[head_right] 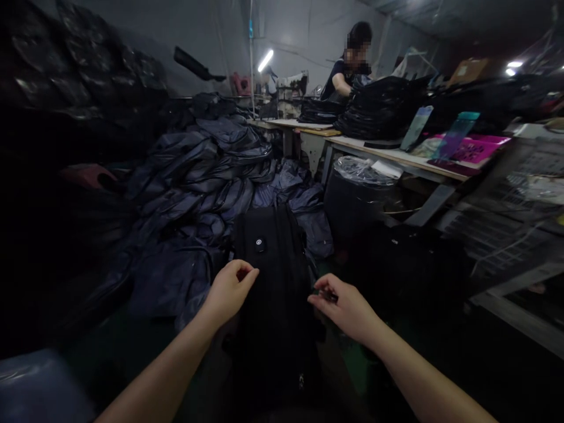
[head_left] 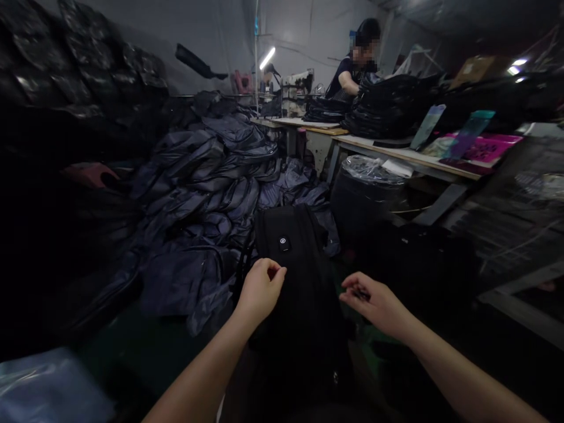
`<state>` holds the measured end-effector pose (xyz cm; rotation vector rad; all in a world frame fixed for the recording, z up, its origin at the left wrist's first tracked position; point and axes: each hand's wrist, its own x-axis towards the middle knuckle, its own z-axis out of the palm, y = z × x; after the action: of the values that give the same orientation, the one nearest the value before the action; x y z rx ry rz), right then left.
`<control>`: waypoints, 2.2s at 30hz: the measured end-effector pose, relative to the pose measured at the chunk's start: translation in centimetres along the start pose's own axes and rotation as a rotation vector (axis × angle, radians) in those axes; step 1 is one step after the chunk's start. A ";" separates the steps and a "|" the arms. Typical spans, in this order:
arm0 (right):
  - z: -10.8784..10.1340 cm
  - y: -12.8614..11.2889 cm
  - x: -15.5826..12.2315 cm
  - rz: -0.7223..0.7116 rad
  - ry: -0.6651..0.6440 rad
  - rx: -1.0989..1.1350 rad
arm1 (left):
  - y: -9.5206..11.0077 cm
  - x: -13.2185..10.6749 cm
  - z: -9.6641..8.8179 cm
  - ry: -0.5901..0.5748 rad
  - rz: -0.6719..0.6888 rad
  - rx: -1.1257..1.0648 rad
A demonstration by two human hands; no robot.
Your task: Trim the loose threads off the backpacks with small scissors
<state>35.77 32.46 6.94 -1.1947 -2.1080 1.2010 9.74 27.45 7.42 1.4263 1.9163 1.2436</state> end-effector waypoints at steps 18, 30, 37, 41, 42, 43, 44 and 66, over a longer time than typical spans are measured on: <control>3.2 -5.3 5.1 -0.114 0.217 -0.071 | -0.5 -0.3 0.9 0.065 -0.005 0.090; 5.0 -5.9 6.7 -0.189 0.274 -0.193 | -0.1 -1.9 1.0 0.059 -0.049 0.243; 5.1 -5.9 6.3 -0.178 0.332 -0.123 | 0.6 -1.7 1.5 0.005 -0.085 0.366; 4.9 -5.7 6.4 -0.148 0.339 -0.168 | 0.6 -1.6 0.8 0.110 -0.122 0.186; 4.9 -5.7 6.5 -0.146 0.344 -0.184 | 0.5 -1.6 0.6 0.132 -0.131 0.137; 4.9 -5.8 6.5 -0.148 0.348 -0.203 | 0.5 -1.5 0.4 0.152 -0.137 0.089; 4.9 -5.8 6.6 -0.158 0.350 -0.225 | 0.4 -1.5 0.2 0.167 -0.138 0.042; 6.7 -6.3 8.8 -0.513 0.352 -0.705 | -0.3 -2.5 0.5 -0.011 -0.346 -0.548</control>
<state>23.38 35.10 8.30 -0.9202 -2.3967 0.0038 10.84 25.34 6.52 0.7834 1.5542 1.4291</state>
